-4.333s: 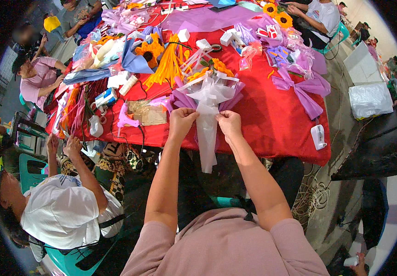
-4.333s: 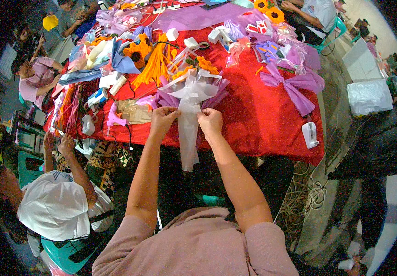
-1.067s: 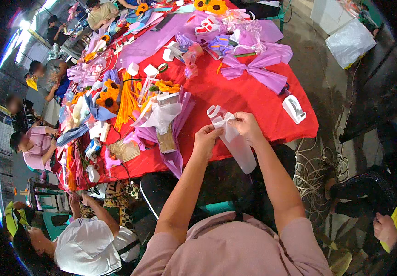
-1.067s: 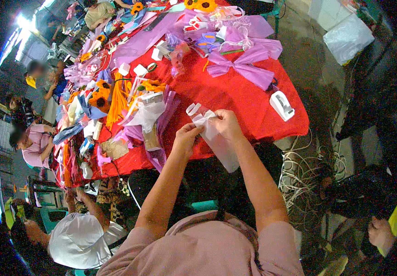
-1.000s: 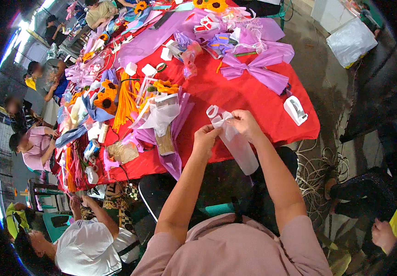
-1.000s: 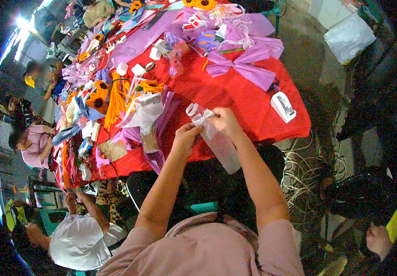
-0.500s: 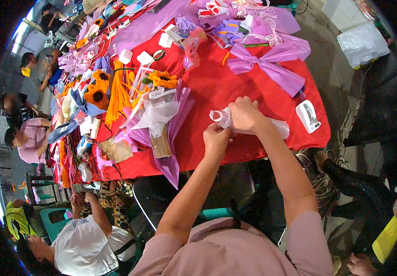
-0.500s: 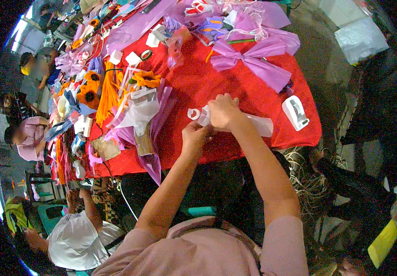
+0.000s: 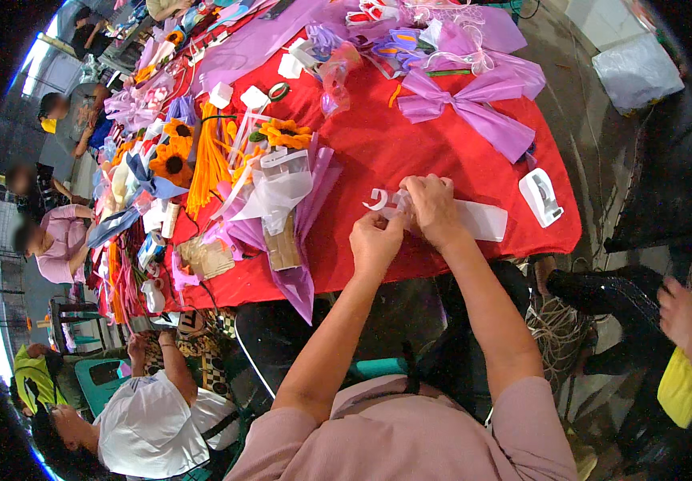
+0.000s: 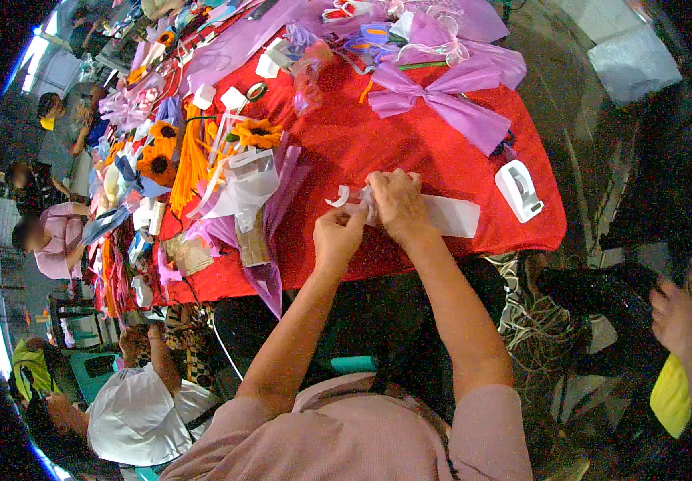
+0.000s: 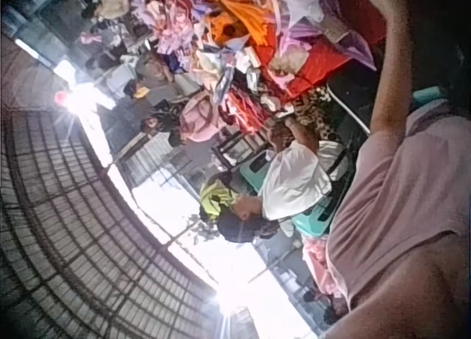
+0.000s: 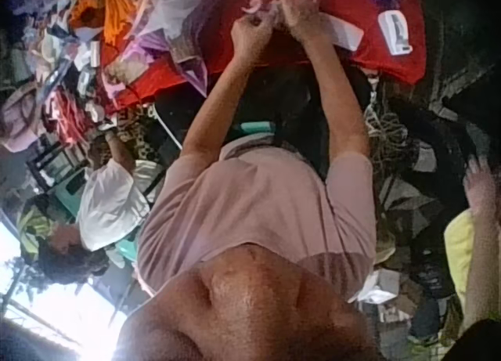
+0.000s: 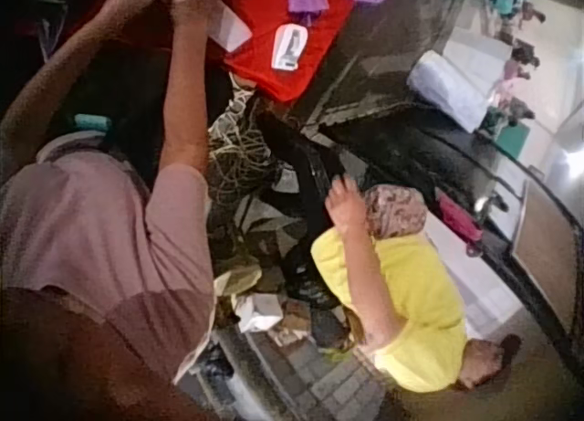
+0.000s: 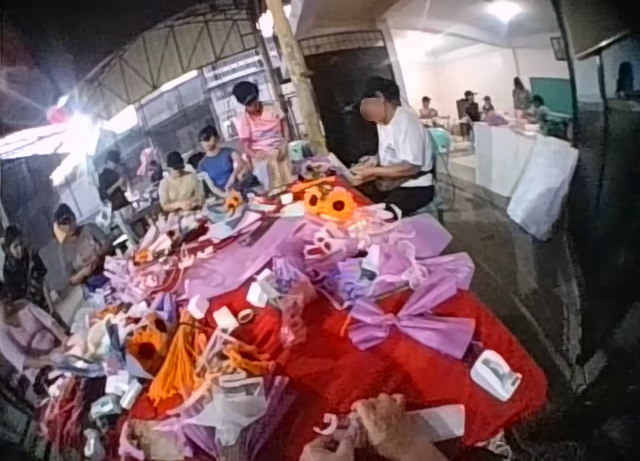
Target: The person folds purple and white tissue paper into layers and secures them with adhesive tape to assemble a small decorative bouquet.
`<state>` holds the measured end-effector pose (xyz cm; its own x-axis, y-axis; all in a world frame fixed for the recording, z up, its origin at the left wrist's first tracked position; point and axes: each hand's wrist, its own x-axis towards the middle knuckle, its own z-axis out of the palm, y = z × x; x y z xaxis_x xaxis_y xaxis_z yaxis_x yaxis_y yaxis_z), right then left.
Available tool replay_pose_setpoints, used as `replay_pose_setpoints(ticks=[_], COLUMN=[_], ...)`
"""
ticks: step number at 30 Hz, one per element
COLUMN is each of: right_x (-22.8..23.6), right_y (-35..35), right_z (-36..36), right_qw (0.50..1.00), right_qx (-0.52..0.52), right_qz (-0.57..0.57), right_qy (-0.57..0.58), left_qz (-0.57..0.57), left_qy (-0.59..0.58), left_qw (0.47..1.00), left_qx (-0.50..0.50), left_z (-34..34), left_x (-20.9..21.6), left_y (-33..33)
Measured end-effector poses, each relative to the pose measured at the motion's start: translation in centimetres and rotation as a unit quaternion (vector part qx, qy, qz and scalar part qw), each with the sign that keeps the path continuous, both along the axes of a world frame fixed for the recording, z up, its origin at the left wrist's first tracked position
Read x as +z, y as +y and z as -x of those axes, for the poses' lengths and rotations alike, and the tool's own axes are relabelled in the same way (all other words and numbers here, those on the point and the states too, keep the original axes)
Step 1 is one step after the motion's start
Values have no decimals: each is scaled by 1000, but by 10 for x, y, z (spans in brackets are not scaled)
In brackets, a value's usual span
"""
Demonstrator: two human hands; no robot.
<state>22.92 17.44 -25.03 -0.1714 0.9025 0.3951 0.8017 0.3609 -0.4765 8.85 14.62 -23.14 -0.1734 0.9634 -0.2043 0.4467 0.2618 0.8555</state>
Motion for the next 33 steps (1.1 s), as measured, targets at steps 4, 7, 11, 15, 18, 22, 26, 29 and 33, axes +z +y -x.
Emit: replay_pose_setpoints(ticks=[4, 7, 11, 15, 18, 22, 26, 29, 33], right_x=[1, 6, 3, 5, 3, -5, -2, -6, -10], right_y=[-3, -5, -5, -5, -4, -3, -2, -1, 0], right_z=[2, 3, 0, 1, 0, 0, 6, 2, -4], right_qw=[999, 998, 997, 997, 999, 999, 998, 999, 999], right_qx=[-1, 3, 10, 12, 6, -2, -1, -7, -21], right_qz=[-35, -27, -60, -58, -42, -42, -49, -34, -32], right_qy=[12, 51, 40, 39, 33, 28, 29, 22, 35], left_qz=[-39, -49, -13, -92, -84, -77, -174, -134, -94], left_qy=[-45, 43, 89, 98, 43, 149, 100, -116, -71], left_qw=[994, 995, 995, 991, 996, 984, 977, 984, 993], left_qx=[92, 75, 44, 10, 2, -58, -66, -31, -29], left_z=[9, 25, 24, 34, 32, 31, 38, 29, 19], left_x=[5, 4, 25, 16, 24, 11, -14, -12, 22], left_y=[10, 10, 6, 17, 35, 58, 66, 60, 49])
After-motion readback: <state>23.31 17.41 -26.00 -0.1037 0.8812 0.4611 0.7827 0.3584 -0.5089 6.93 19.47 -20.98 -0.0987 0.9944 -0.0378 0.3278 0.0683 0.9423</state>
